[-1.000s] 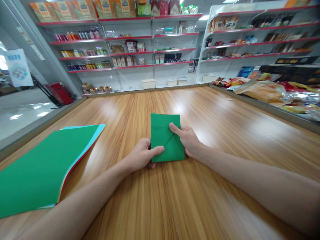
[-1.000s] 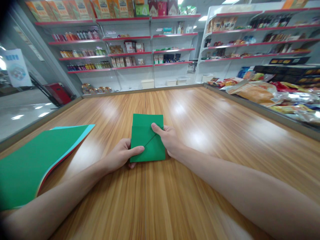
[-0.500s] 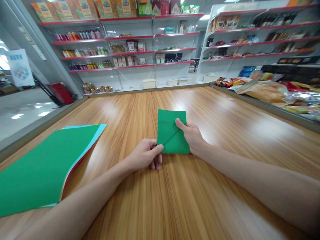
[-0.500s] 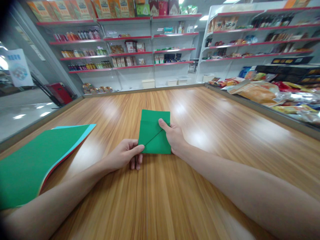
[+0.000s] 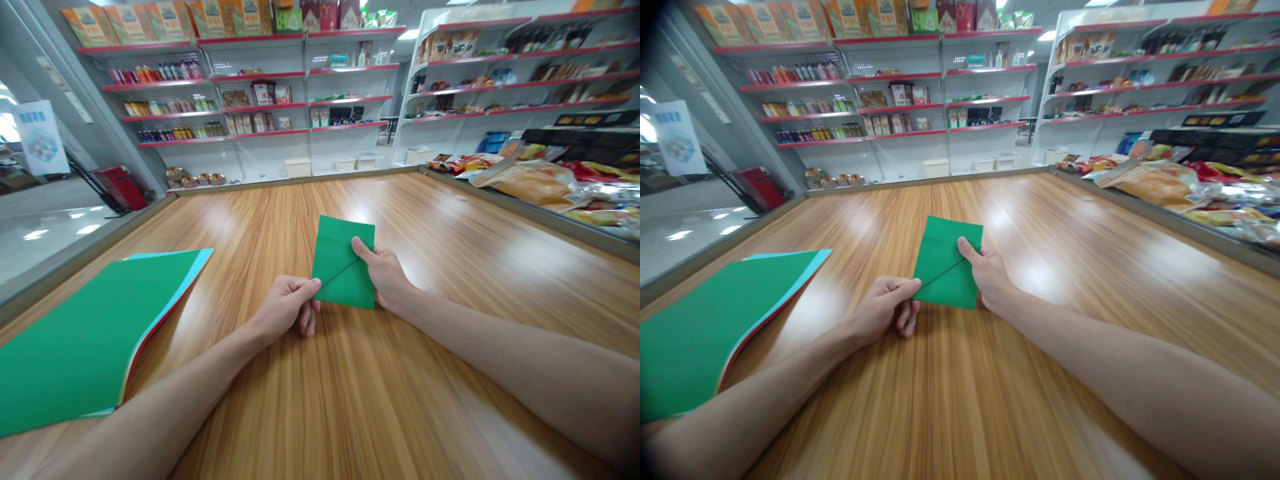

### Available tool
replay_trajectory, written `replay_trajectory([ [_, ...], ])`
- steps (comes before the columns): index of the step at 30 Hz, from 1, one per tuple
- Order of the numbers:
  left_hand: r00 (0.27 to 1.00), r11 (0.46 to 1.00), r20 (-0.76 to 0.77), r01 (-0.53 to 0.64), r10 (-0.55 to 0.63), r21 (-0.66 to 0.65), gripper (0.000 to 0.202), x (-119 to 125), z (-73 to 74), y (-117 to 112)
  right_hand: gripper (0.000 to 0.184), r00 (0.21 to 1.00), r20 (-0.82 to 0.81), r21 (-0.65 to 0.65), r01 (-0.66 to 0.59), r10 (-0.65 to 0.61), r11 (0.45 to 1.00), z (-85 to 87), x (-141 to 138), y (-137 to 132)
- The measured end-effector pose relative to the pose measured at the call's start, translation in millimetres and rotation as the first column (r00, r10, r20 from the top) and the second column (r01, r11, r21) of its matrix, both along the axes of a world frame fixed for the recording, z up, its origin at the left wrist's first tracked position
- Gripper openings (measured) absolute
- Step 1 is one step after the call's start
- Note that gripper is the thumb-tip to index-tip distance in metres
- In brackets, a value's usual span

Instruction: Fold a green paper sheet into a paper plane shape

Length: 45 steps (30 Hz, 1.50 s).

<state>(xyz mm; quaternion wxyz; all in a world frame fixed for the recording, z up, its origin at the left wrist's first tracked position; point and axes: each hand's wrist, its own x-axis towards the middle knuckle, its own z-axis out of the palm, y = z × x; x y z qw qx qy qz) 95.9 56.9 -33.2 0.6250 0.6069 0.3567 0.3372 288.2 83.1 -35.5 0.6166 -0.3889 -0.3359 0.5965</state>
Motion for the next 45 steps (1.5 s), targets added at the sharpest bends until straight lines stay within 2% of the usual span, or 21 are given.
replay_trajectory([
  [2, 0.996, 0.996, 0.075, 0.047, -0.042, -0.071, 0.051, -3, -0.8, 3, 0.032, 1.000, 0.016, 0.016, -0.018, 0.017, 1.000, -0.8, 0, 0],
  [4, 0.994, 0.992, 0.087, 0.080, -0.072, -0.101, 0.052, -4, -0.8, 5, 0.031, 0.996, 0.044, 0.044, -0.078, 0.076, 0.996, -2.1, -1, -1],
  [7, 0.997, 0.995, 0.025, 0.079, -0.078, -0.059, 0.044, -2, 0.7, 4, 0.031, 0.980, 0.112, 0.087, -0.174, 0.164, 0.981, -4.4, -3, -5],
  [11, 0.993, 0.996, 0.094, 0.080, -0.076, -0.039, 0.029, 1, 3.5, 1, 0.029, 0.951, 0.209, 0.103, -0.251, 0.226, 0.962, -5.9, -4, -9],
  [14, 0.994, 0.997, 0.103, 0.048, -0.043, -0.052, 0.030, 0, 3.8, 1, 0.027, 0.909, 0.271, 0.121, -0.357, 0.315, 0.926, -5.8, -2, -10],
  [19, 0.992, 0.999, 0.127, 0.019, -0.015, -0.034, 0.027, -1, 1.9, 2, 0.038, 0.845, 0.339, 0.138, -0.480, 0.414, 0.866, -3.5, 0, -11],
  [22, 0.988, 0.999, 0.149, 0.052, -0.050, -0.009, 0.031, -1, 0.1, 2, 0.040, 0.837, 0.332, 0.138, -0.499, 0.434, 0.856, -1.3, -1, -12],
  [28, 0.980, 0.997, 0.179, 0.080, -0.082, 0.015, 0.035, -3, -3.3, 0, 0.030, 0.827, 0.310, 0.199, -0.540, 0.470, 0.818, 0.0, 0, -14],
  [31, 0.978, 0.996, 0.191, 0.086, -0.084, 0.000, 0.034, -4, -3.3, 0, 0.032, 0.817, 0.319, 0.177, -0.549, 0.481, 0.817, -1.7, 2, -13],
  [36, 0.981, 0.998, 0.188, 0.064, -0.057, -0.030, 0.035, -2, -1.5, 1, 0.034, 0.817, 0.242, 0.147, -0.564, 0.523, 0.813, -2.1, 2, -13],
  [39, 0.984, 0.998, 0.175, 0.045, -0.039, -0.033, 0.034, -1, 0.6, 1, 0.032, 0.832, 0.206, 0.132, -0.545, 0.515, 0.828, -2.0, 1, -13],
  [45, 0.986, 0.999, 0.161, 0.041, -0.036, -0.030, 0.034, 1, 3.5, 0, 0.021, 0.890, 0.176, 0.093, -0.441, 0.421, 0.893, -7.1, 4, -11],
])
